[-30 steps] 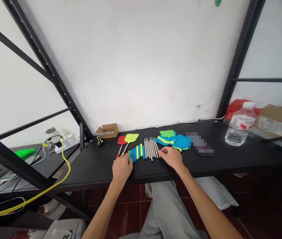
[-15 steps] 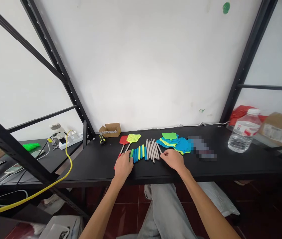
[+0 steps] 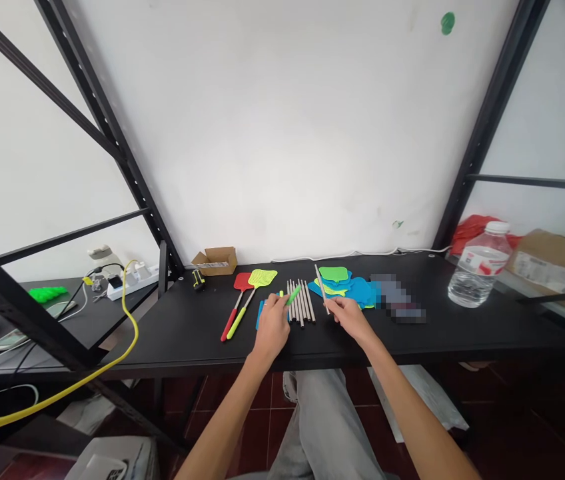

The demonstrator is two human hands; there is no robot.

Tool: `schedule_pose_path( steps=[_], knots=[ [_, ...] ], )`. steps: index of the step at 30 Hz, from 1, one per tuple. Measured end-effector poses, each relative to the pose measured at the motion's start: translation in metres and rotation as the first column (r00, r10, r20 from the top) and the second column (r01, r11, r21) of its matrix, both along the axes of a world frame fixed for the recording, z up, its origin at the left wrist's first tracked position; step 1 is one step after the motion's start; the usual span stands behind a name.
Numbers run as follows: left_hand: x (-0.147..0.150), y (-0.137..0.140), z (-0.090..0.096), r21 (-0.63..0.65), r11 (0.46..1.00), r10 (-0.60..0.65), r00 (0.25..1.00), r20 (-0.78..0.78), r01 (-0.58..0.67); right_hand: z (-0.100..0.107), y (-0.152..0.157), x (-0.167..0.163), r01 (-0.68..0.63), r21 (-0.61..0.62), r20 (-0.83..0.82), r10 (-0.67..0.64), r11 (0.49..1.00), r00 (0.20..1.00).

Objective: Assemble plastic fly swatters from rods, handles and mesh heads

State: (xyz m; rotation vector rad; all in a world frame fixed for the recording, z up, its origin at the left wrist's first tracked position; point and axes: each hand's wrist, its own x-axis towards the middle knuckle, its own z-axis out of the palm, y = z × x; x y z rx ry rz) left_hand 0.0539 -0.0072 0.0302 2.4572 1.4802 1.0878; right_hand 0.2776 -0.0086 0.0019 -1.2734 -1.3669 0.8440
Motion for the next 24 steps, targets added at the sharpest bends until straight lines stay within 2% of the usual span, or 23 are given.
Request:
schedule_pose_path(
  steps=[4, 8, 14, 20, 24],
  knots=[
    [0.032, -0.006, -0.006, 0.045, 0.993, -0.114, 0.993, 0.029, 0.112, -0.001, -0.001, -0.001, 0.025, -0.007, -0.093, -0.026, 1.0, 0.995],
    [0.046, -0.01, -0.013, 0.101, 0.978, -0.182, 0.983, -0.023, 0.184, -0.003, -0.001, 0.0, 0.051, 0.015, -0.252, -0.045, 0.999, 0.967],
    [0.048, -0.015, -0.015, 0.115, 0.976, -0.17, 0.978, -0.116, 0.184, -0.004, -0.003, 0.003, 0.075, 0.059, -0.391, -0.046, 0.995, 0.919],
    [0.048, -0.016, -0.017, 0.104, 0.979, -0.156, 0.974, -0.165, 0.175, -0.004, -0.005, 0.003, 0.045, 0.059, -0.402, -0.017, 0.997, 0.915],
    [0.048, -0.016, -0.018, 0.106, 0.981, -0.141, 0.977, -0.162, 0.16, -0.004, -0.007, 0.003, 0.082, 0.073, -0.44, -0.042, 0.994, 0.897]
  ],
)
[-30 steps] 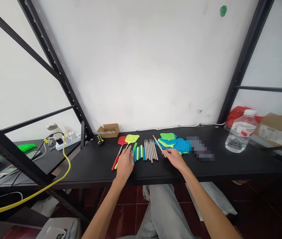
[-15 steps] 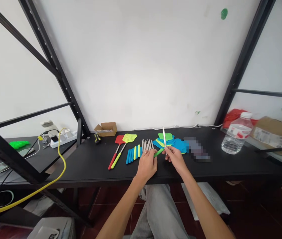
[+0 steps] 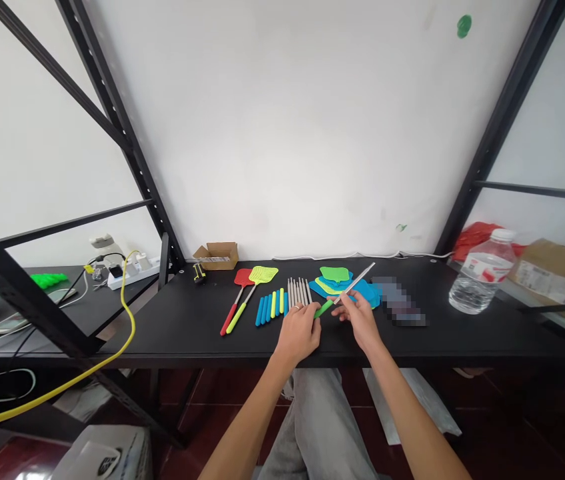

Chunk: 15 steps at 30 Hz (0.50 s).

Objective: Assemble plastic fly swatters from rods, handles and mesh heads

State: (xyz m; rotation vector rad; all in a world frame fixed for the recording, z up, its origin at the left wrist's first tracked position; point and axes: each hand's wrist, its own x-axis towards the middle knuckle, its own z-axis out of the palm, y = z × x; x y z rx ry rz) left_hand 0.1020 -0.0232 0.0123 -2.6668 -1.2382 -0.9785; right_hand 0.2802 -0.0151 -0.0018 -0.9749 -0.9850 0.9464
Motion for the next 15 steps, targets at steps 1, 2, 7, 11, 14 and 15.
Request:
schedule_pose_path(
  steps=[1, 2, 7, 11, 14, 15],
  knots=[
    [-0.0002, -0.0003, 0.0003, -0.001, 1.0, 0.0, 1.0, 0.003, 0.0, 0.0004, -0.0004, -0.0001, 0.007, 0.004, -0.012, -0.007, 1.0, 1.0],
    [-0.0003, -0.0007, 0.0006, -0.003, 1.0, -0.001, 1.0, 0.006, 0.001, 0.0009, -0.0009, -0.0004, 0.01, 0.006, -0.021, -0.01, 1.0, 1.0],
    [-0.0004, -0.0021, 0.0021, -0.004, 1.0, 0.001, 1.0, 0.007, -0.001, 0.0028, -0.0023, -0.0014, 0.009, 0.005, -0.03, -0.009, 1.0, 0.999],
    [-0.0003, -0.0025, 0.0022, 0.0, 1.0, 0.002, 1.0, -0.015, -0.002, 0.0022, -0.0023, -0.0009, -0.001, 0.003, -0.014, 0.001, 1.0, 1.0],
    [-0.0004, -0.003, 0.0022, -0.005, 1.0, 0.01, 1.0, -0.023, -0.01, 0.0012, -0.0017, -0.0002, -0.003, 0.007, -0.013, 0.003, 1.0, 1.0],
    [-0.0005, -0.0032, 0.0022, -0.012, 1.0, 0.011, 1.0, -0.024, -0.011, 0.0009, -0.0015, -0.0001, -0.002, 0.007, -0.013, 0.002, 1.0, 1.0]
  ],
)
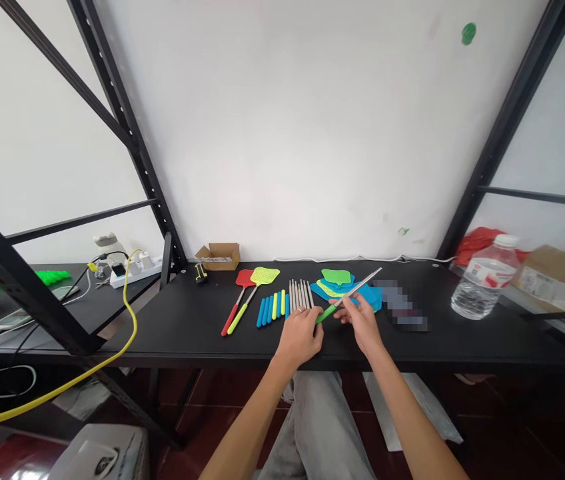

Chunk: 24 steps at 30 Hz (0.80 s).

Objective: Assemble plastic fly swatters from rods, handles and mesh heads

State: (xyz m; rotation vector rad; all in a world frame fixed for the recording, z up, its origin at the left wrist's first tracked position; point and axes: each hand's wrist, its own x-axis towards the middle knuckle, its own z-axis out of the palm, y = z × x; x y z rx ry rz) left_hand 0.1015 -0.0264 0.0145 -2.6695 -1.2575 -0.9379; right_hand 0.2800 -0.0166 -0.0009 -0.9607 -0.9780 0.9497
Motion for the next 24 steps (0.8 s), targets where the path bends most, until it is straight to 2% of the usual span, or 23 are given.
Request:
schedule_pose_path(
  steps=[17, 24],
  knots=[
    [0.0005, -0.0012, 0.0017, -0.128, 0.991, 0.02, 0.997, -0.076, -0.03, -0.0026, 0.0019, -0.0004, -0.017, -0.013, 0.052, 0.017, 1.0, 0.998],
    [-0.0005, -0.0014, 0.0017, -0.121, 0.992, 0.02, 0.995, -0.095, -0.032, -0.0002, 0.0006, -0.0001, -0.07, -0.027, 0.139, 0.073, 0.997, 0.988]
  ],
)
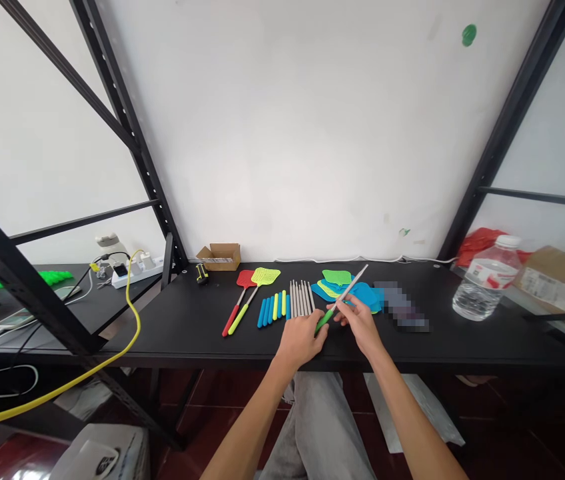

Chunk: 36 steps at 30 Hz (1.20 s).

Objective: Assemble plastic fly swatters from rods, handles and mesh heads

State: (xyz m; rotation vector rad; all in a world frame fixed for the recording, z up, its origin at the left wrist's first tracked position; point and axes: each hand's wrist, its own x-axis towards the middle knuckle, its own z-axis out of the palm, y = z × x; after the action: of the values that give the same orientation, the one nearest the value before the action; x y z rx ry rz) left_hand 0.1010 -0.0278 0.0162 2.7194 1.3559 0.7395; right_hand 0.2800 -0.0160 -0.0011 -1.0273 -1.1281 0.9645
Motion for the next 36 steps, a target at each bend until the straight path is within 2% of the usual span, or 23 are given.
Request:
schedule_pose_path(
  steps=[9, 19, 22, 24, 27, 36],
  knots=[
    [-0.001, 0.001, -0.002, 0.009, 1.0, -0.029, 0.999, 0.034, 0.029, 0.007, -0.008, -0.002, -0.112, -0.017, 0.217, 0.113, 0.994, 0.97],
    [0.0, -0.001, 0.0, 0.016, 1.0, -0.01, 1.0, 0.028, 0.009, 0.019, -0.015, -0.008, -0.246, 0.001, 0.292, 0.235, 0.969, 0.927],
    [0.0, -0.001, 0.0, 0.007, 1.0, 0.007, 1.0, 0.01, -0.007, 0.011, -0.009, -0.005, -0.151, 0.01, 0.188, 0.146, 0.989, 0.971],
    [0.0, -0.001, 0.001, -0.001, 1.0, 0.014, 1.0, -0.005, -0.014, 0.003, -0.004, -0.001, -0.033, 0.017, 0.024, 0.032, 0.999, 0.999],
    [0.0, -0.002, 0.001, -0.017, 1.0, 0.018, 1.0, -0.015, -0.018, -0.004, 0.002, 0.003, 0.08, 0.008, -0.191, -0.077, 0.997, 0.979],
    [-0.001, -0.001, 0.001, -0.012, 1.0, -0.011, 1.0, -0.008, 0.01, -0.001, 0.0, 0.004, 0.066, 0.026, -0.259, -0.057, 0.997, 0.964]
  ],
)
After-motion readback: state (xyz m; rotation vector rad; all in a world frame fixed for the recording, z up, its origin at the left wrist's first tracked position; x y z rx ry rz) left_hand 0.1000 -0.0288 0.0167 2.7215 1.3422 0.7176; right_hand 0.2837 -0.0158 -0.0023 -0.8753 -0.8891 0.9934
